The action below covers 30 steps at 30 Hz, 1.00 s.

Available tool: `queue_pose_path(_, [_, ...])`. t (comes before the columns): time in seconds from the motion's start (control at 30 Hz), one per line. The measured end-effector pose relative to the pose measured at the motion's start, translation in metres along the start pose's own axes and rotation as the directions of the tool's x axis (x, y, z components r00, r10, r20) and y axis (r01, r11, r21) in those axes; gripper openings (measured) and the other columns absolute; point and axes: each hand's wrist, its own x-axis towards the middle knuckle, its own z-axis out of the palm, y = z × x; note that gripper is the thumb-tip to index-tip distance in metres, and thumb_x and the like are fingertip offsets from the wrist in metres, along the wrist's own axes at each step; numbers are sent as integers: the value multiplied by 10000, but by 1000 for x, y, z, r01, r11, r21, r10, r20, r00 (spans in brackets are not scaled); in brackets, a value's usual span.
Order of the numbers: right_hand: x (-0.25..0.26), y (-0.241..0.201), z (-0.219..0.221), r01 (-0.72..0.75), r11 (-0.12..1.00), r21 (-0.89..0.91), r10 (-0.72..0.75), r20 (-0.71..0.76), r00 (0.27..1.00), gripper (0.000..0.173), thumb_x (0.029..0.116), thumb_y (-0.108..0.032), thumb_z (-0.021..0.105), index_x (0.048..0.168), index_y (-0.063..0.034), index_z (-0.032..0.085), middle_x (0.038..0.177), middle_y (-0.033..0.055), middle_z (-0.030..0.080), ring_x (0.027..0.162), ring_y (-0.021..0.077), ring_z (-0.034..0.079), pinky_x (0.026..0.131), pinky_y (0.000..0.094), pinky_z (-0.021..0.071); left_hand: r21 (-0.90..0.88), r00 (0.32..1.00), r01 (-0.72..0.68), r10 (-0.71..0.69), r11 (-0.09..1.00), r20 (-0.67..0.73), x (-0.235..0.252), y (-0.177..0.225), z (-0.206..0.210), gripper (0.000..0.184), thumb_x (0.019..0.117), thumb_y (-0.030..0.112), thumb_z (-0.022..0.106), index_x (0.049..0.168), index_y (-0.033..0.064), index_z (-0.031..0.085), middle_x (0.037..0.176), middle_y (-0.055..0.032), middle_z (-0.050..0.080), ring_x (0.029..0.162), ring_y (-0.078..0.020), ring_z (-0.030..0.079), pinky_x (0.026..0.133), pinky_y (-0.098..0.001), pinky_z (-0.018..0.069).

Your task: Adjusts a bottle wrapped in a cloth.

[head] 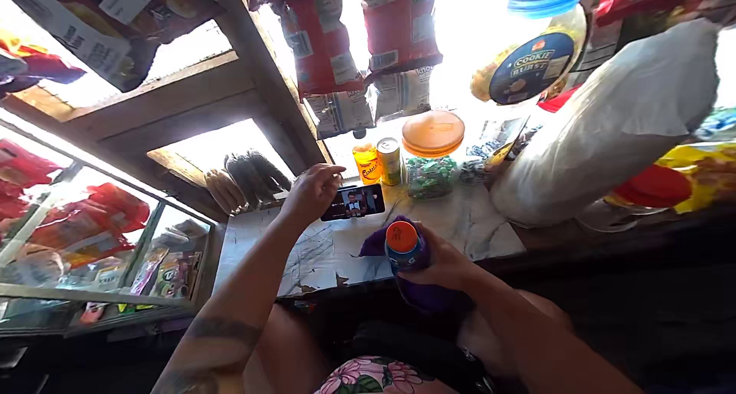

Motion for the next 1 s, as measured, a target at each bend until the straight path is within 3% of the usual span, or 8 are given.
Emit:
queue_pose_path(0.07, [1, 1, 0, 3, 1000, 8, -3, -1, 1000, 920, 678, -274, 894, 1421, 45, 456, 1296, 122, 630, 1211, 41, 579, 1057, 209, 460, 60, 985, 72, -80, 996, 150, 17, -22, 20, 348, 1072, 216, 463, 1321, 83, 667, 1335, -158, 642, 1276, -306, 596, 1069, -561, 459])
queue_pose_path(0.17, [-1, -1, -1, -17, 1000, 0, 17, 6, 1000, 940, 675, -269, 892, 1434, 58, 444, 1302, 140, 628, 1216, 56, 580, 1057, 217, 458, 91, 902, 200, -220, 975, 371, 35, -31, 35, 403, 1111, 246, 396, 1360, 32, 629, 1363, -208, 619, 1318, -331, 565, 1128, -535, 402])
queue_pose_path(0.3, [0, 0, -2, 6, 1000, -13, -5, 6, 1000, 938, 674, -279, 889, 1427, 65, 449, 1296, 152, 631, 1212, 61, 583, 1049, 214, 458, 110, 811, 256, -275, 960, 517, 46, -33, 38, 398, 1117, 239, 397, 1292, -16, 647, 1236, -228, 674, 1207, -330, 628, 1075, -519, 428])
queue_pose_path(0.43, [2, 1, -4, -7, 1000, -6, 7, 25, 1000, 941, 667, -270, 891, 1425, 69, 449, 1295, 143, 630, 1207, 39, 579, 1045, 195, 453, 51, 838, 242, -235, 969, 493, 42, -41, 37, 358, 1107, 214, 429, 1233, -19, 670, 1172, -216, 690, 1147, -312, 645, 1039, -506, 449])
queue_pose_path(0.6, [5, 4, -4, -11, 1000, 12, 11, 9, 1000, 940, 644, -271, 892, 1406, 69, 459, 1263, 115, 643, 1177, 14, 588, 1023, 180, 468, 50, 849, 291, -282, 956, 448, 15, -52, 23, 356, 1102, 227, 443, 1182, -17, 691, 1115, -206, 702, 1095, -316, 658, 996, -530, 463])
queue_pose_path(0.73, [4, 3, -3, -40, 999, -7, 40, -10, 999, 959, 640, -275, 890, 1414, 76, 446, 1276, 130, 634, 1175, 39, 593, 1018, 205, 478, 103, 857, 307, -322, 946, 402, -21, -67, -1, 367, 1101, 234, 443, 1183, -19, 696, 1163, -212, 699, 1149, -339, 650, 1028, -556, 454])
queue_pose_path(0.83, [5, 8, -1, -33, 999, -6, 33, -44, 998, 992, 627, -301, 892, 1419, 85, 437, 1272, 132, 637, 1162, 28, 600, 1009, 202, 487, 102, 865, 347, -360, 932, 351, -45, -85, -17, 363, 1100, 205, 447, 1173, -60, 684, 1131, -243, 694, 1116, -361, 654, 1014, -550, 460])
queue_pose_path(1.0, [7, 11, 0, -47, 999, -7, 47, -69, 997, 1011, 625, -307, 887, 1426, 92, 417, 1264, 126, 640, 1153, 18, 604, 1001, 192, 492, 167, 817, 471, -500, 866, 287, -64, -110, -38, 392, 1107, 257, 433, 1241, -23, 671, 1222, -240, 678, 1212, -373, 621, 1074, -573, 421])
